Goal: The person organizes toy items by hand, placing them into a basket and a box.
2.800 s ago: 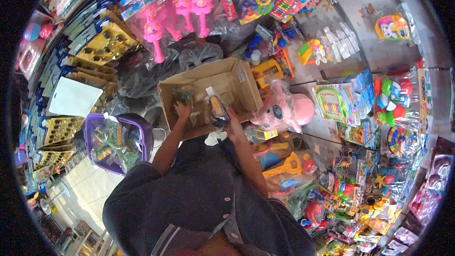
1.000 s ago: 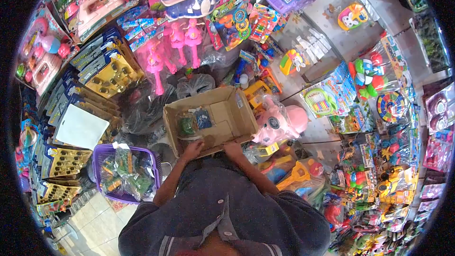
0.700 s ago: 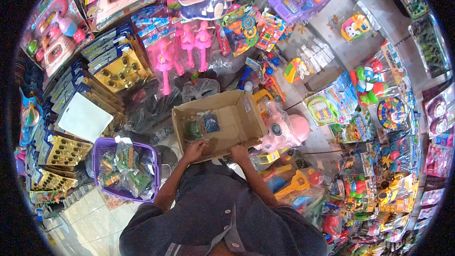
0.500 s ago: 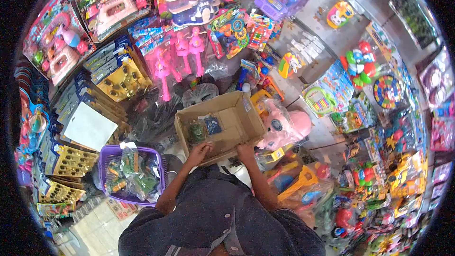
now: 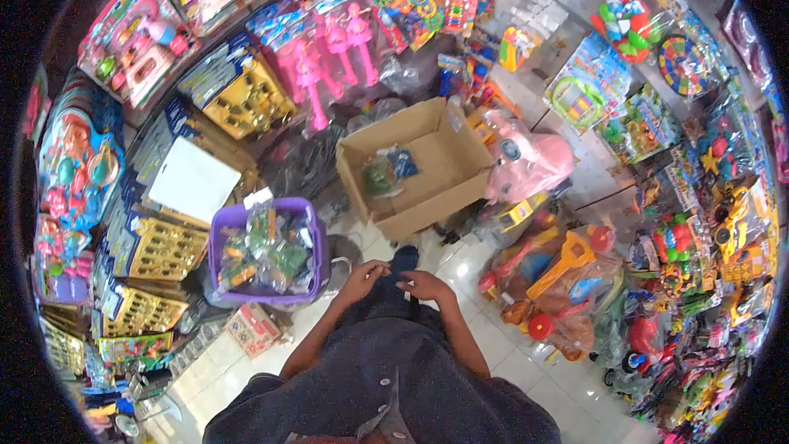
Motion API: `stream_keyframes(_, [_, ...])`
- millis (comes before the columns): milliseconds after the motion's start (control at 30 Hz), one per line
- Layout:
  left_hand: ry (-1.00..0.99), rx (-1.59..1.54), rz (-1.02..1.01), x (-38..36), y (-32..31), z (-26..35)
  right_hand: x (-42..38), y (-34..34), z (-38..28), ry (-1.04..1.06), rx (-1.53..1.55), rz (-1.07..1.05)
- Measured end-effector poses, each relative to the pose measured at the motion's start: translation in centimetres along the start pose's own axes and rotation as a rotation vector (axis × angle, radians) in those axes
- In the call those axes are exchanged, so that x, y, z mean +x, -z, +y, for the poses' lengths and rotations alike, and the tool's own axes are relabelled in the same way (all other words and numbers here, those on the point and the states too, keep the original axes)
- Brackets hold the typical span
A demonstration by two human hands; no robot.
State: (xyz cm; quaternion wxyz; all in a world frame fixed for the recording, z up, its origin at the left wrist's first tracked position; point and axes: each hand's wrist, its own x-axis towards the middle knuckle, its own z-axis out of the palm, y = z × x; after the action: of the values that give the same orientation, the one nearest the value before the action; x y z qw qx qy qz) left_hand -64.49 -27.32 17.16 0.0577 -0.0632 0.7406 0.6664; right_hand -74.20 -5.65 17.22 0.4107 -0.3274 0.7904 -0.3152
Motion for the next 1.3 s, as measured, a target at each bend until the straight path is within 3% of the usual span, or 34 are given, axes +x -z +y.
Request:
stream_keyframes(67, [0.040,-0.023,0.027,-4.3,0.3,0.3,-0.3,-2.0,-0.4,-0.053,-0.034,-0.068])
stream_keyframes(167, [0.043,-0.057,0.107,-8.8,1.3,0.1,-1.4,-3.9,-2.4,0.015,-0.080,0.046])
stream_keyframes(367, [0.000,0.004,0.375,-11.7,4.2,2.6,0.0,-5.6,-6.6,0.095,-0.110,-0.037])
stream_keyframes(500, [-0.030,-0.154,0.370,-12.0,6.7,2.6,0.7,-5.2,-10.8,0.158,-0.064,-0.051])
stream_keyframes(600, [0.079,-0.248,0.336,-12.7,8.9,3.3,2.5,-5.3,-12.8,0.212,-0.014,-0.039])
stream_keyframes(733, [0.051,-0.343,0.245,-13.6,13.8,4.8,5.9,-5.8,-17.1,0.200,0.172,0.138])
stream_keyframes(800, [-0.062,-0.213,0.379,-13.9,16.9,5.5,8.3,-6.6,-19.7,0.229,0.192,0.255])
stream_keyframes(867, [-0.099,-0.235,0.504,-15.1,19.9,4.7,9.8,-7.2,-22.7,0.287,0.147,0.348])
stream_keyframes(967, [-0.106,-0.028,0.688,-16.4,24.8,1.7,12.0,-8.5,-26.6,0.345,0.158,0.417])
stream_keyframes(1067, [-0.062,-0.086,0.749,-18.1,28.6,1.0,14.5,-9.9,-29.0,0.372,0.140,0.456])
stream_keyframes(1200, [-0.139,0.408,0.824,-19.9,33.1,1.8,16.9,-11.9,-32.1,0.382,-0.014,0.567])
stream_keyframes(1267, [-0.117,0.520,0.819,-20.4,35.1,1.0,18.2,-12.9,-34.0,0.449,-0.107,0.718])
stream_keyframes(1300, [-0.102,0.596,0.838,-20.3,35.8,-0.3,19.1,-13.5,-34.4,0.409,-0.133,0.696])
